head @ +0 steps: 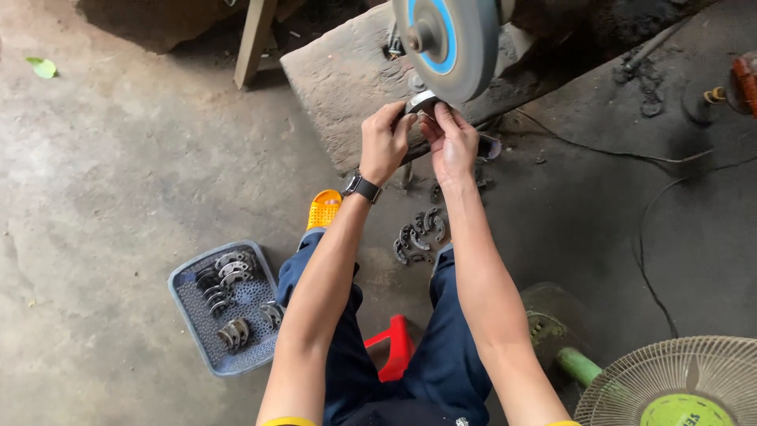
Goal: The person sits on a low stool and grinds small metal parts against a rotating grinding wheel, creating sparks. They repeatedly pick up parts from a plastic basket and the floor, grind them, and place them back into the basket.
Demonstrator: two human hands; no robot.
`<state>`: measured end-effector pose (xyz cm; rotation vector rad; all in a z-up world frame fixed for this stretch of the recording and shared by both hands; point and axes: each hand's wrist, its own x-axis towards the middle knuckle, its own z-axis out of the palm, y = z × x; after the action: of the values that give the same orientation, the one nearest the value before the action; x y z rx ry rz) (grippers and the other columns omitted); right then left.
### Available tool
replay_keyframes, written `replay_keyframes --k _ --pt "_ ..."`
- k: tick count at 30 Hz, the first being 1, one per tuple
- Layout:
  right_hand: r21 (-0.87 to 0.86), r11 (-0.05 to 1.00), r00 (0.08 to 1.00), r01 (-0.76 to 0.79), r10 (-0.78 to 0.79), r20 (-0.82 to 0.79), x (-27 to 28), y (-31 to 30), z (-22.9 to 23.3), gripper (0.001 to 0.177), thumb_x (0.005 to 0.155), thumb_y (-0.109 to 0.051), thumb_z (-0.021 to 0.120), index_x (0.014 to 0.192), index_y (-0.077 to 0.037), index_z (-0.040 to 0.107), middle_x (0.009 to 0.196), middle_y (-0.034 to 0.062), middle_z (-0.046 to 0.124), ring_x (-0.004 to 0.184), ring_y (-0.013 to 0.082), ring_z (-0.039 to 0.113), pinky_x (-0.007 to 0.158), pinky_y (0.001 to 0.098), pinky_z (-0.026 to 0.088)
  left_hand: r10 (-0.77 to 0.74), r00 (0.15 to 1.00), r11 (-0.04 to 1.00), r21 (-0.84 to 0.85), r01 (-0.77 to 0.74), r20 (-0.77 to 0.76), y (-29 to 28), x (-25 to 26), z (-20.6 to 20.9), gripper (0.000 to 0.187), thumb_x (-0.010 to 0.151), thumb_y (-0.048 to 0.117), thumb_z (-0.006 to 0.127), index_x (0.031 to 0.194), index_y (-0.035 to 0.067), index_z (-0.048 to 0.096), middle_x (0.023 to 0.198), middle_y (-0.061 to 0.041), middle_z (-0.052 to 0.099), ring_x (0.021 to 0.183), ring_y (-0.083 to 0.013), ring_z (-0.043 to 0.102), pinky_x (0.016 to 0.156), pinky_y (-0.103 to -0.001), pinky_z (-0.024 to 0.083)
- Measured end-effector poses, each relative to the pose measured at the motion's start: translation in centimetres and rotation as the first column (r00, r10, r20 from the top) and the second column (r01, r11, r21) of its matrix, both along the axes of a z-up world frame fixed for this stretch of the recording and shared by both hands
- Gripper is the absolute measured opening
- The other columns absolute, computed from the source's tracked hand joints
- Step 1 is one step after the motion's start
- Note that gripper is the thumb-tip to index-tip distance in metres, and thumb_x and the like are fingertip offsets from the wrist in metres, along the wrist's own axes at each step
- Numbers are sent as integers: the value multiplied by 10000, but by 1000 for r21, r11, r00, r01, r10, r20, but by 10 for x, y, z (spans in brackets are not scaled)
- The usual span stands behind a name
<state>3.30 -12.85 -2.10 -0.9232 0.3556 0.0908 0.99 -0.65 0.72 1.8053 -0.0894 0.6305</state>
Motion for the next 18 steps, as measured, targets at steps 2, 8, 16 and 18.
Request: replay_keyframes --k 2,8,16,18 --pt "-20 999 999 32 -32 -1 7 -12 -8 158 818 -151 682 907 -26 643 851 186 679 717 232 687 631 273 611 -15 1000 1000 -14 15 17 -11 6 4 100 822 66 642 897 7 613 685 -161 599 655 -382 607 550 -355 495" --pt "-31 999 1000 11 -11 -5 4 4 -4 157 808 -153 694 892 -28 651 833 181 677 708 219 683 631 266 610 29 999 999 24 -30 16 2 1 1 88 817 60 640 886 14 614 684 -153 595 667 -380 606 563 -352 492" --pt "-32 992 992 125 -126 -12 7 -11 0 167 789 -137 709 865 -5 641 803 184 668 707 229 680 634 275 604 -36 998 999 -10 36 52 -16 14 2 95 814 60 637 870 -11 610 676 -182 587 670 -434 576 568 -374 495" --pt "-17 991 990 135 -136 -25 8 -11 0 153 790 -118 702 858 4 641 798 196 666 702 242 683 634 285 606 -34 998 999 -30 35 54 -15 14 2 100 814 57 637 874 -19 611 675 -179 586 669 -434 578 568 -371 493"
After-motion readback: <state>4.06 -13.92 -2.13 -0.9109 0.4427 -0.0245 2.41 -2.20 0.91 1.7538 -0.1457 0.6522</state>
